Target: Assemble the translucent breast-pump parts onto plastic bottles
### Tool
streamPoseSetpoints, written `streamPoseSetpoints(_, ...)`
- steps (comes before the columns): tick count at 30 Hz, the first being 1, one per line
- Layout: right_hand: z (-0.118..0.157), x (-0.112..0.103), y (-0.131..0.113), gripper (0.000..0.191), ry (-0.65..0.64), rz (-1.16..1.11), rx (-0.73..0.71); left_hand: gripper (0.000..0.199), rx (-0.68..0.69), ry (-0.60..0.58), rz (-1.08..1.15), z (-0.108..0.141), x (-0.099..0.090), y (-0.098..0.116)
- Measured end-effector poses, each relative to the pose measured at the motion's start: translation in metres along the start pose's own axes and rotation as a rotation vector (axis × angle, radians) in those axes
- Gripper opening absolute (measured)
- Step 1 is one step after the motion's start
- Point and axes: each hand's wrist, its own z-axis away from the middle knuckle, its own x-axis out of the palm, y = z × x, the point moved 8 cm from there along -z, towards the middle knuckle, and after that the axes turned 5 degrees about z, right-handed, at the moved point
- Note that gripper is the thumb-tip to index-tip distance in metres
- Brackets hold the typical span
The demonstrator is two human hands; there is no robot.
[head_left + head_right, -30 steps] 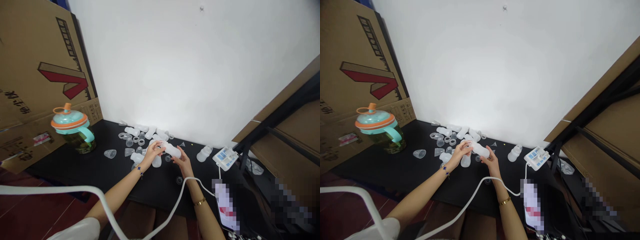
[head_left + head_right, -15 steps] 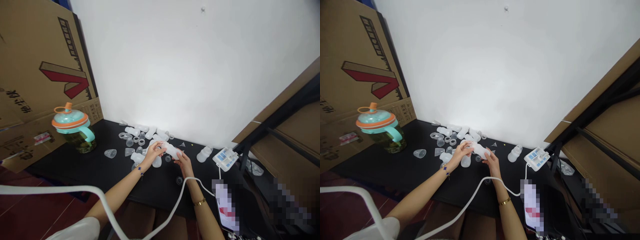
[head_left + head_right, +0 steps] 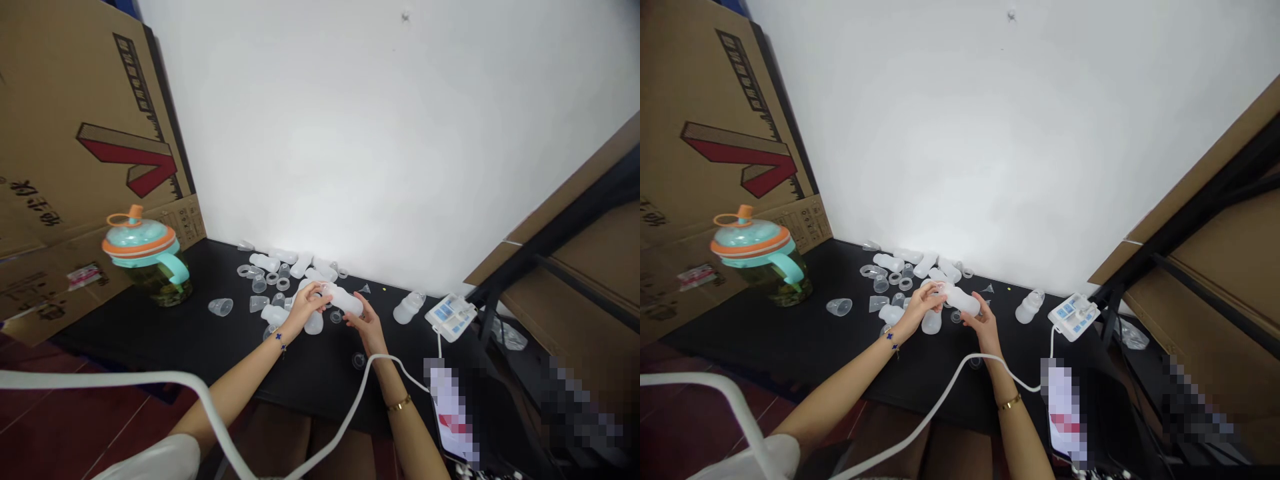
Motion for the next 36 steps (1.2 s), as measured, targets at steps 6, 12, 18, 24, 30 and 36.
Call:
streamPoseSetpoints(6, 0.0, -0.002, 0.002, 0.074, 0.027, 0.0, 0.031, 0.049, -0.007, 0.002, 0.007, 0.0, 0.0, 0.001)
streamPoseSetpoints(12, -0.002, -0.002, 0.001, 0.05, 0.03, -0.038, 0.005, 0.046, 0.0, -0.008, 0.023, 0.0, 0.001, -0.001)
streamPoseSetpoints(18, -0.002, -0.003, 0.0, 0.043, 0.038, -0.038, 0.001, 0.048, 0.002, -0.004, 0.013, 0.0, 0.002, -0.002)
streamPoseSetpoints(24, -0.004, -0.01, 0.008, 0.05, 0.094, -0.054, 0.05, 0.047, -0.005, -0.018, 0.009, -0.001, 0.002, -0.005)
streamPoseSetpoints(30, -0.005, -0.007, 0.01, 0.044, 0.079, -0.055, 0.052, 0.048, -0.02, -0.016, 0.012, -0.001, 0.002, -0.009)
streamPoseSetpoints(36, -0.004, -0.009, 0.009, 0.043, 0.098, -0.048, 0.05, 0.048, -0.014, -0.036, 0.016, -0.002, 0.004, -0.01)
